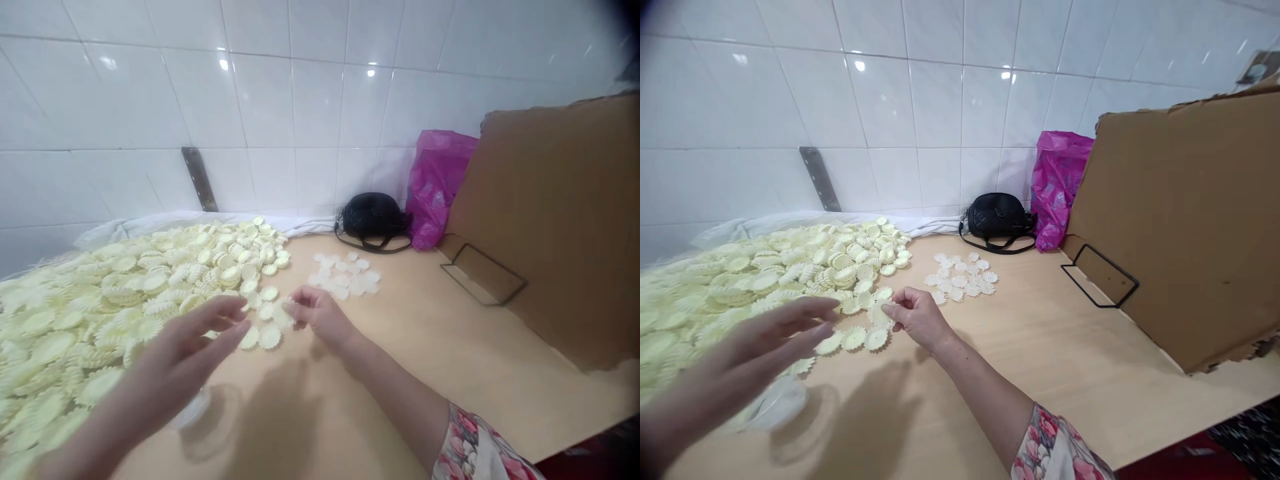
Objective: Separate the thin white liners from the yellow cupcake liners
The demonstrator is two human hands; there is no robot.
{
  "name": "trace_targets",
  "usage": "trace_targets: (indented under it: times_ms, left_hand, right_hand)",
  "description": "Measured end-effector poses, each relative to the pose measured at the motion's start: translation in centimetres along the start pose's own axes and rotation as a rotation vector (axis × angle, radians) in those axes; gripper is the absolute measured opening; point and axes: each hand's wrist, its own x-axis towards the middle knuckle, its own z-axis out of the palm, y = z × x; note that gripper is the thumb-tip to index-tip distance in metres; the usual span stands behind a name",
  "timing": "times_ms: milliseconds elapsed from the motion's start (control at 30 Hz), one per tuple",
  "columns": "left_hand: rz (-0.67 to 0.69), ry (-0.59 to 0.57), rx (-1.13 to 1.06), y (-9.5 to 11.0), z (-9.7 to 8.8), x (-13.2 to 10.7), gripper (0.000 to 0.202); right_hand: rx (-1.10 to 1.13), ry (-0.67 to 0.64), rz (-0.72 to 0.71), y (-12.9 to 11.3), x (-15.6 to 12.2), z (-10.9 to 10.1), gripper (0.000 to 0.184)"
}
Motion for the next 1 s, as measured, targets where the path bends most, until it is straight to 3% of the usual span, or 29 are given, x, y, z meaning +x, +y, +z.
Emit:
trace_targets:
  times_ms: [67,133,233,300,400,533,800,1000]
  left_hand:
    - [-0.055,-0.116,-0.064,0.4,3.0,0.3,0.056]
    - [-0.107,-0.154,-0.165,-0.2,5.4,0.9,0.054]
    - [-0.092,-0.189,-0.358,-2.0,7.7,1.8,0.04]
    - [-0.05,-0.136,-0.39,-3.3,8.5,1.9,0.028]
    - [-0.02,-0.109,-0.389,-5.2,9.2,2.0,0.02]
    - [-0.047,-0.049,-0.357,-6.7,9.8,2.4,0.017]
    - [-0.133,-0.109,-0.491,-6.5,9.9,2.0,0.035]
    - [-0.184,-0.235,-0.655,-5.5,10.0,1.2,0.034]
  right_hand:
    - [0.017,0.013,-0.038,0.1,0.1,0.1,0.028]
    - [0.025,0.004,-0.051,0.2,0.0,0.1,0.029]
    - [0.049,-0.02,-0.015,0.7,-0.2,0.3,0.031]
    - [0.064,-0.016,0.048,1.2,-0.6,0.3,0.034]
    - [0.003,0.023,0.13,2.0,-0.7,0.1,0.034]
    - [-0.074,-0.051,0.169,3.1,-0.6,-0.3,0.032]
    - [-0.08,-0.064,0.141,3.2,-1.3,0.7,0.037]
    - [-0.272,0.104,0.113,3.8,-1.0,0.4,0.044]
